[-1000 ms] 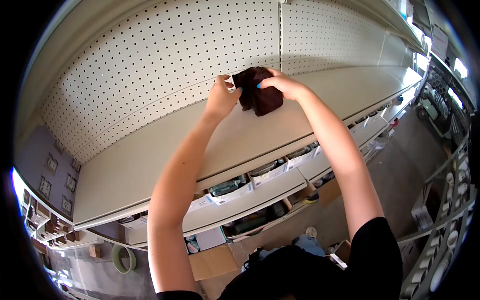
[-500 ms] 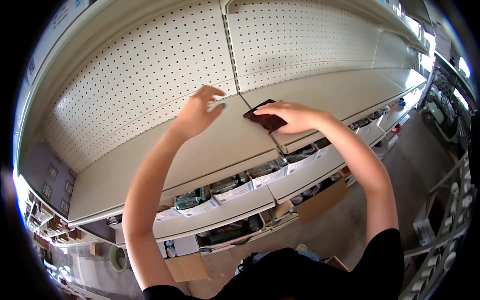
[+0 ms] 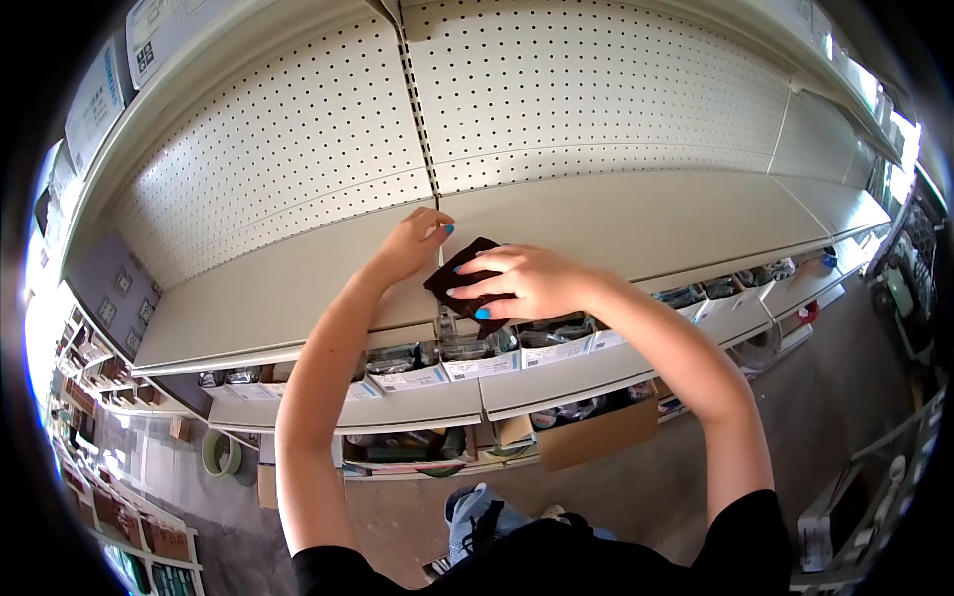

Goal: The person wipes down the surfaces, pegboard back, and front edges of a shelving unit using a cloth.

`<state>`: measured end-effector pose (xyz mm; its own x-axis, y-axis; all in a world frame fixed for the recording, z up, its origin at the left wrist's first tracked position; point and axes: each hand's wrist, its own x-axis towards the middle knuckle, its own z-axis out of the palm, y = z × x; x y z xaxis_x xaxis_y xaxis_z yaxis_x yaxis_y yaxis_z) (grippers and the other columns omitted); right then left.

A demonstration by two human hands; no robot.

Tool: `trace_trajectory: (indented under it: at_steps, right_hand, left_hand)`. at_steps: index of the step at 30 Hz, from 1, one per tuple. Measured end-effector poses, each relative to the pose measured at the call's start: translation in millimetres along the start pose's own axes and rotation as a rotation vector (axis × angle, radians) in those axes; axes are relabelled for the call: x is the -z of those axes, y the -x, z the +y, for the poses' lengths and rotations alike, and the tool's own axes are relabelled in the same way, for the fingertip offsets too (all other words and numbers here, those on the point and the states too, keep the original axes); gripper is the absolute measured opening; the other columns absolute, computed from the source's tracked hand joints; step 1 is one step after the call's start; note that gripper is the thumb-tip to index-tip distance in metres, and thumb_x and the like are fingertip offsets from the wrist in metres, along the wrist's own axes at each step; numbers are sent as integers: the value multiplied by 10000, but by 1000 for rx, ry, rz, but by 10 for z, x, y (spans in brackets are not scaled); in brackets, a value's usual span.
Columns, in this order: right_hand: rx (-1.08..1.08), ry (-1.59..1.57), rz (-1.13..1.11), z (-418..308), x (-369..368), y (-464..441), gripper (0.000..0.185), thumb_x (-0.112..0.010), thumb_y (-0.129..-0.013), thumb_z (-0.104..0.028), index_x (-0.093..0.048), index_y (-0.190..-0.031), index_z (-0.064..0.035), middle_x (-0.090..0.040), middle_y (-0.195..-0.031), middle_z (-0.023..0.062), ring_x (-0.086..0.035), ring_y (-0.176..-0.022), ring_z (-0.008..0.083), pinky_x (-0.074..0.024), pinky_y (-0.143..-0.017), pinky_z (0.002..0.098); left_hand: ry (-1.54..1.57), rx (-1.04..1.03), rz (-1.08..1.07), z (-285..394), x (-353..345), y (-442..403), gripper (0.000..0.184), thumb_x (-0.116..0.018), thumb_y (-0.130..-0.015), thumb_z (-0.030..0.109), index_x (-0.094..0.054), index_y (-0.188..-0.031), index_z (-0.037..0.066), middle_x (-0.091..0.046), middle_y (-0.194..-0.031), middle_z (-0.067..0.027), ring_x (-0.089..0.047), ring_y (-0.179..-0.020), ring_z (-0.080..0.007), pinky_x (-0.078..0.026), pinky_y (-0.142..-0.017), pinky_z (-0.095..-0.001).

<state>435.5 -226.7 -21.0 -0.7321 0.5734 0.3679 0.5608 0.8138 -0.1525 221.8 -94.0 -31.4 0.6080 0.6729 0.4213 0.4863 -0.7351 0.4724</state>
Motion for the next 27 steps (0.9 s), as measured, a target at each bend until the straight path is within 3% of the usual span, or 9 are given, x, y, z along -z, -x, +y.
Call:
trace_trajectory:
  at_steps: [2, 7, 12, 14, 17, 20, 23, 25, 27]
  right_hand:
    - [0, 94, 47, -31, -78, -24, 396, -554, -900, -388, -557, -1272, -252, -523, -1295, 62, -470, -1215, 252, -383, -1024, 395]
    - [-202, 322, -1, -166, -291, -247, 480, -409, -951, -438, -458, -1354, -183, -483, -1299, 135, -449, -1206, 367, -339, -1000, 586]
    - [-414, 430, -9, -160, -387, -592, 531, -446, -939, -433, -435, -1350, -96, -499, -1289, 152, -496, -1167, 358, -358, -997, 554]
    - [-393, 246, 17, -50, -362, -592, 566, -458, -936, -437, -404, -1359, -65, -498, -1293, 164, -501, -1161, 359, -362, -1007, 527]
    - [-308, -371, -243, 411, 120, -531, 655, -537, -880, -495, -423, -1315, -19, -550, -1241, 214, -540, -1129, 334, -422, -967, 378]
    - [-372, -90, -234, 851, 502, -195, 551, -527, -908, -404, -468, -1312, -34, -542, -1268, 191, -519, -1176, 312, -412, -996, 375]
    - [-498, 33, -299, 1125, 769, 128, 550, -545, -906, -367, -429, -1366, -91, -372, -1447, 113, -389, -1309, 260, -350, -1070, 356]
    - [-525, 68, -300, 1160, 753, 229, 552, -568, -902, -310, -402, -1391, -116, -327, -1480, 77, -347, -1340, 248, -330, -1087, 352]
    - [-513, 112, -362, 1236, 684, 242, 623, -545, -905, -429, -347, -1425, -149, -231, -1523, 58, -218, -1400, 248, -228, -1135, 427]
  left_hand:
    - [29, 76, 33, -49, -36, -15, 288, -521, -928, 288, -597, -1107, 74, -593, -1123, -140, -594, -980, -305, -466, -849, -391]
    - [-20, 229, 140, 36, -28, -78, 286, -503, -930, 283, -605, -1077, 59, -601, -1095, -135, -599, -957, -303, -464, -840, -386]
    - [6, 204, 274, -11, 0, -46, 297, -454, -954, 287, -606, -1063, 56, -597, -1066, -144, -585, -968, -296, -446, -852, -374]
    - [21, 134, 310, 18, -15, -16, 307, -430, -969, 292, -598, -1076, 59, -592, -1059, -154, -576, -986, -302, -441, -853, -375]
    - [279, -5, 147, -55, -88, 15, 386, -474, -943, 268, -481, -1301, 126, -513, -1275, -169, -463, -1204, -337, -362, -1014, -398]
    - [-16, -159, -162, 288, -71, 87, 512, -490, -912, 243, -380, -1402, 145, -394, -1425, -141, -306, -1342, -349, -254, -1102, -437]
    - [-188, -266, -403, 381, 35, 48, 549, -465, -908, 230, -337, -1439, 173, -320, -1484, -127, -248, -1372, -371, -215, -1117, -461]
    - [-179, -283, -426, 405, 39, 70, 594, -500, -886, 374, -333, -1441, 245, -273, -1504, -130, -214, -1377, -406, -199, -1113, -499]
    - [-201, -338, -418, 410, 30, 125, 626, -501, -880, 503, -319, -1442, 298, -250, -1512, -127, -203, -1376, -425, -177, -1114, -530]
